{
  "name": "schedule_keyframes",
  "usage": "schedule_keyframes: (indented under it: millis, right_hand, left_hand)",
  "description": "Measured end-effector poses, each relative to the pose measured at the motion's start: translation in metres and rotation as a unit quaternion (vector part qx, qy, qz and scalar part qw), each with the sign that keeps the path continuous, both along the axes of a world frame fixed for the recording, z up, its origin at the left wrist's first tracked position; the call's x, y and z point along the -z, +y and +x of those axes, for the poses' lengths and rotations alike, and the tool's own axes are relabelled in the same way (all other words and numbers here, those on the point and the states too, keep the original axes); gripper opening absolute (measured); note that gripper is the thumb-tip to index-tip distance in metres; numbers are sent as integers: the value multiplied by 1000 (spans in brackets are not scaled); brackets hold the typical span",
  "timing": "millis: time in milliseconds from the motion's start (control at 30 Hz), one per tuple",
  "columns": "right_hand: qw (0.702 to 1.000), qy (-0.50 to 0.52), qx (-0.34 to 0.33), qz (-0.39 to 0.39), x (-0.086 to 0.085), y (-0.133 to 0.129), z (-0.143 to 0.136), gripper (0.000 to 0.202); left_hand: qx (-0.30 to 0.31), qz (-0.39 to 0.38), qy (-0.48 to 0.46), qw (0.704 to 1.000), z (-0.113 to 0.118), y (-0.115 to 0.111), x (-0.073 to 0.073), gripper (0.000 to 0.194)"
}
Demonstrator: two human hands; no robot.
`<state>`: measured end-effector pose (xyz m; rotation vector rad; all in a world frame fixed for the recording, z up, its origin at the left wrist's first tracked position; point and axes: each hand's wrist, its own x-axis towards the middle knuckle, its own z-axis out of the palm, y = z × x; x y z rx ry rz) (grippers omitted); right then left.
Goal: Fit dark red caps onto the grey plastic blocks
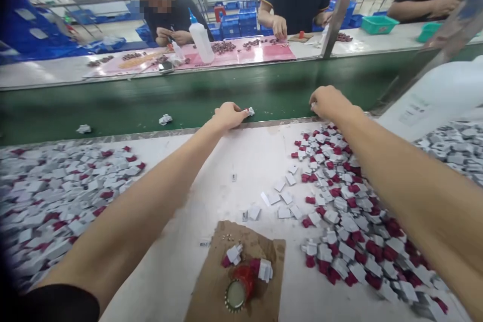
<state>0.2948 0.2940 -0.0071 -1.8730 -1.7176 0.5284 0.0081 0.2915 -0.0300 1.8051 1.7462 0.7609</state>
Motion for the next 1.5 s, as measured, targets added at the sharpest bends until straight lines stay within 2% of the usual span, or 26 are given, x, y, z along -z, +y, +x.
schedule_keyframes:
  millis: [67, 167, 233, 300, 367, 433, 500, 567, 667, 733, 800, 867, 900, 967, 1033, 1167, 1333, 1500]
  right_hand:
    - [999, 32, -3, 6, -8, -25, -16, 22]
    - [994, 101, -13, 28, -15, -90, -47, 21]
    - [987, 149, -50, 30, -13, -143, -68, 33]
    - [962, 252, -101, 13, -7, -192, -86, 36]
    - [936, 334, -115, 8, -1, -232, -99, 29]
    - [921, 372, -114, 10, 2, -260, -108, 23]
    - [920, 373, -120, 5, 3, -280, -113, 19]
    - [923, 357, -142, -13, 5, -295, -114, 19]
    - [923, 357, -134, -54, 10, -312, -114, 22]
    - [916, 378, -110, -76, 14, -318, -114, 21]
    - [907, 402, -93, -78, 19, -320, -112, 18]
    - [904, 415, -81, -63, 22, -322, -110, 15]
    - [905, 415, -76, -57, 24, -323, -108, 13]
    - [910, 405, -69, -53, 26, -327, -106, 11]
    - [920, 385, -62, -46, 28, -334, -104, 9]
    - [943, 323, -82, 8, 30, -349, -105, 6]
    - [954, 274, -115, 43, 34, -361, -109, 12]
    - [954, 272, -122, 33, 35, -364, -111, 12]
  left_hand:
    - [1, 1, -3, 1000, -7, -31, -4, 22]
    - [90, 2, -73, 993, -16, -101, -11, 33]
    - [195, -7, -248, 949, -19, -153, -14, 41]
    - [231, -5, -333, 914, -22, -199, -17, 30]
    - [210, -7, -360, 909, -26, -233, -20, 17]
    - [173, -22, -362, 916, -32, -258, -22, 12]
    - [149, -63, -366, 917, -39, -275, -23, 15]
    - [133, -123, -383, 906, -43, -289, -22, 17]
    - [131, -167, -402, 891, -47, -303, -20, 19]
    - [153, -133, -353, 913, -50, -306, -17, 19]
    - [149, -43, -221, 963, -58, -302, -14, 22]
    - [71, 59, -13, 996, -71, -293, -10, 28]
    - [14, 91, 97, 991, -77, -287, -8, 30]
    - [-73, 102, 265, 956, -91, -277, -2, 32]
    - [-96, 87, 336, 933, -101, -269, 3, 30]
    - [-64, 90, 323, 940, -109, -263, 9, 29]
    - [-44, 107, 273, 955, -104, -267, 8, 25]
    - [58, 75, 223, 970, -97, -276, 7, 21]
